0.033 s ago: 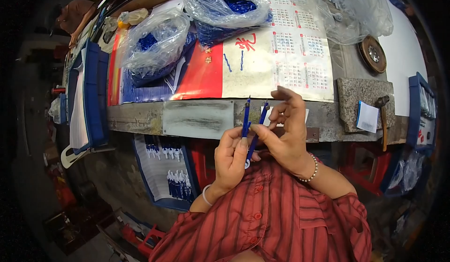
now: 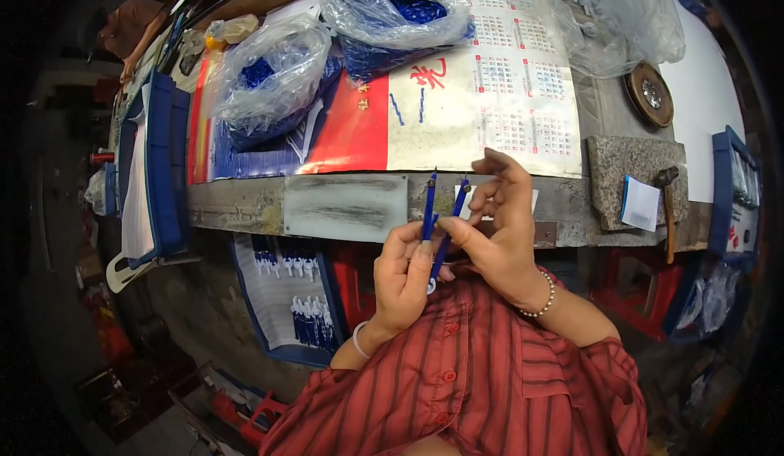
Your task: The user is manual assembling white plastic components onto blue plastic stems using assembly nippers at a workstation.
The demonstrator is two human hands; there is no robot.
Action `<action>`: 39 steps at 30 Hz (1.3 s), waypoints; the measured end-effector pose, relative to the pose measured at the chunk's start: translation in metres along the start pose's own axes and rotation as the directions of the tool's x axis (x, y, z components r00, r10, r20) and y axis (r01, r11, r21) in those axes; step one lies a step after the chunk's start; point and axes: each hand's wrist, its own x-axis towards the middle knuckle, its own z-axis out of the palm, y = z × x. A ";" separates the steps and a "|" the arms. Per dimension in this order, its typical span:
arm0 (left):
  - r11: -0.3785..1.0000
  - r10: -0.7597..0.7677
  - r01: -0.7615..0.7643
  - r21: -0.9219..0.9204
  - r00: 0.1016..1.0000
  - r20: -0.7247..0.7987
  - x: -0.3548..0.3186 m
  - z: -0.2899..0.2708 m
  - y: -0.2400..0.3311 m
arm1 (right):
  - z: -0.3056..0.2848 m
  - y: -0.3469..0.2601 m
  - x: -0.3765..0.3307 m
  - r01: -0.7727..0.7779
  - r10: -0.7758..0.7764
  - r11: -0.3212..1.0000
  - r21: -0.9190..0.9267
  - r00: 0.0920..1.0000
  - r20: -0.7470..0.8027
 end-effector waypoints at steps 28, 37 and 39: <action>0.988 -0.031 0.026 0.153 0.999 0.033 -0.001 0.008 0.002 | -0.012 -0.017 -0.005 -0.167 0.159 0.985 0.050 0.978 0.139; 0.996 -0.062 0.059 0.073 0.997 0.037 0.014 0.009 0.007 | -0.017 -0.014 0.003 -0.228 0.225 0.943 0.244 0.974 0.038; 0.996 -0.084 0.083 0.041 0.996 0.023 0.022 0.007 0.010 | -0.026 -0.014 0.009 -0.105 0.134 0.966 0.238 0.985 -0.107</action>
